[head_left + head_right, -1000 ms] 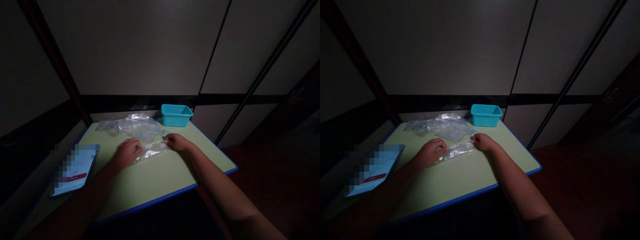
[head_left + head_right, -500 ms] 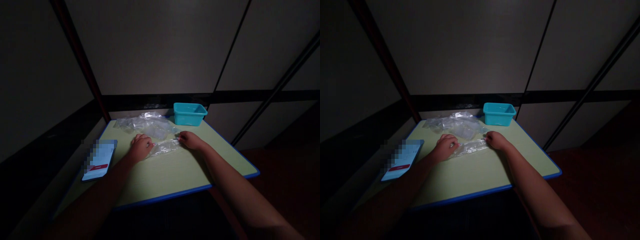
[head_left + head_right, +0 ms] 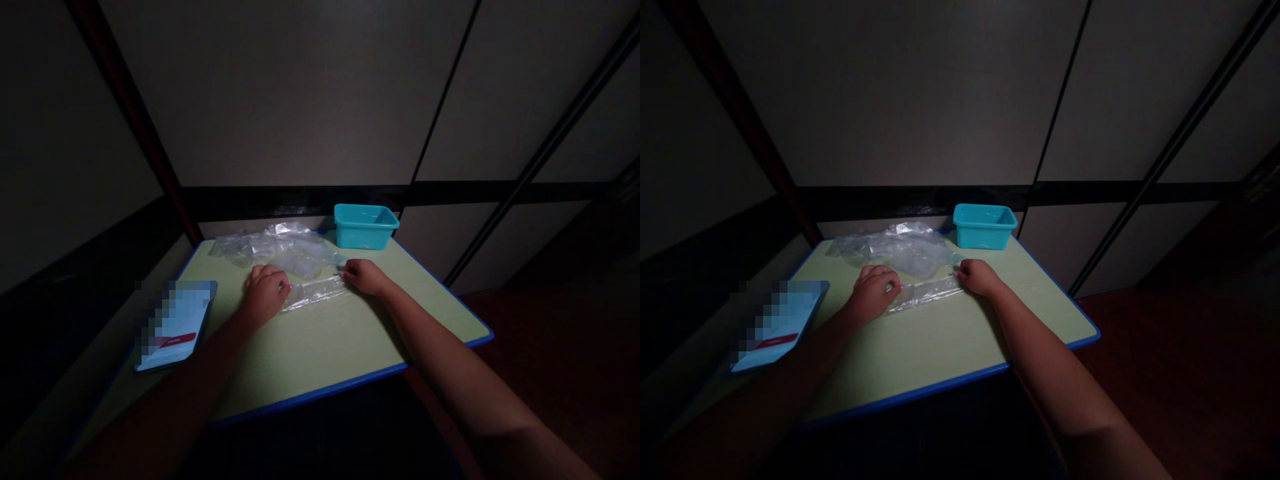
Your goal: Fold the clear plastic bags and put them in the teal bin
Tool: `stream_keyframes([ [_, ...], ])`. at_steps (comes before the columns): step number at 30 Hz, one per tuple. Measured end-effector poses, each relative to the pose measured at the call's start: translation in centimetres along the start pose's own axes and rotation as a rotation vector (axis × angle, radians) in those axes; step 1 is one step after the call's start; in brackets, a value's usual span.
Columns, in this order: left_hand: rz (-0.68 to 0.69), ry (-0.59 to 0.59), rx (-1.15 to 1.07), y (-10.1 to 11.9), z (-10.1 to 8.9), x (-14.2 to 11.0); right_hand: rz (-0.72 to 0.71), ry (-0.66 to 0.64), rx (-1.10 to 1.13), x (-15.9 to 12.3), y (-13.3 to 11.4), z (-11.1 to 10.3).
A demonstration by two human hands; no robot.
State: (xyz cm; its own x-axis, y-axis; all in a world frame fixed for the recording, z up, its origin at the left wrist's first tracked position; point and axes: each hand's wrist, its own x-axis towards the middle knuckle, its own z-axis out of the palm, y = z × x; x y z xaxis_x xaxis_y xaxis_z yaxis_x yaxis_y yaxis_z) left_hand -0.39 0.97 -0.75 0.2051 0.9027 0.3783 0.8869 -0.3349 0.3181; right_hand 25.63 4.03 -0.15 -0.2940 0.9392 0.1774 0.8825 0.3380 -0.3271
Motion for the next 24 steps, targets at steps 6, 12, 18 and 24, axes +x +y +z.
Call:
stream_keyframes([
  [6,-0.017,0.018,0.027,0.01,0.08,-0.01,0.049,0.023,-0.055,0.12,-0.24,0.22],
  [12,-0.023,0.002,0.055,0.04,0.08,0.1,0.058,0.025,-0.106,0.12,-0.45,0.37],
  [18,-0.023,-0.012,0.068,0.07,0.09,0.1,0.07,0.023,-0.132,0.19,-0.43,0.53],
  [24,-0.022,-0.012,0.084,-0.06,0.15,0.14,0.099,0.036,-0.132,0.25,-0.51,0.6],
])
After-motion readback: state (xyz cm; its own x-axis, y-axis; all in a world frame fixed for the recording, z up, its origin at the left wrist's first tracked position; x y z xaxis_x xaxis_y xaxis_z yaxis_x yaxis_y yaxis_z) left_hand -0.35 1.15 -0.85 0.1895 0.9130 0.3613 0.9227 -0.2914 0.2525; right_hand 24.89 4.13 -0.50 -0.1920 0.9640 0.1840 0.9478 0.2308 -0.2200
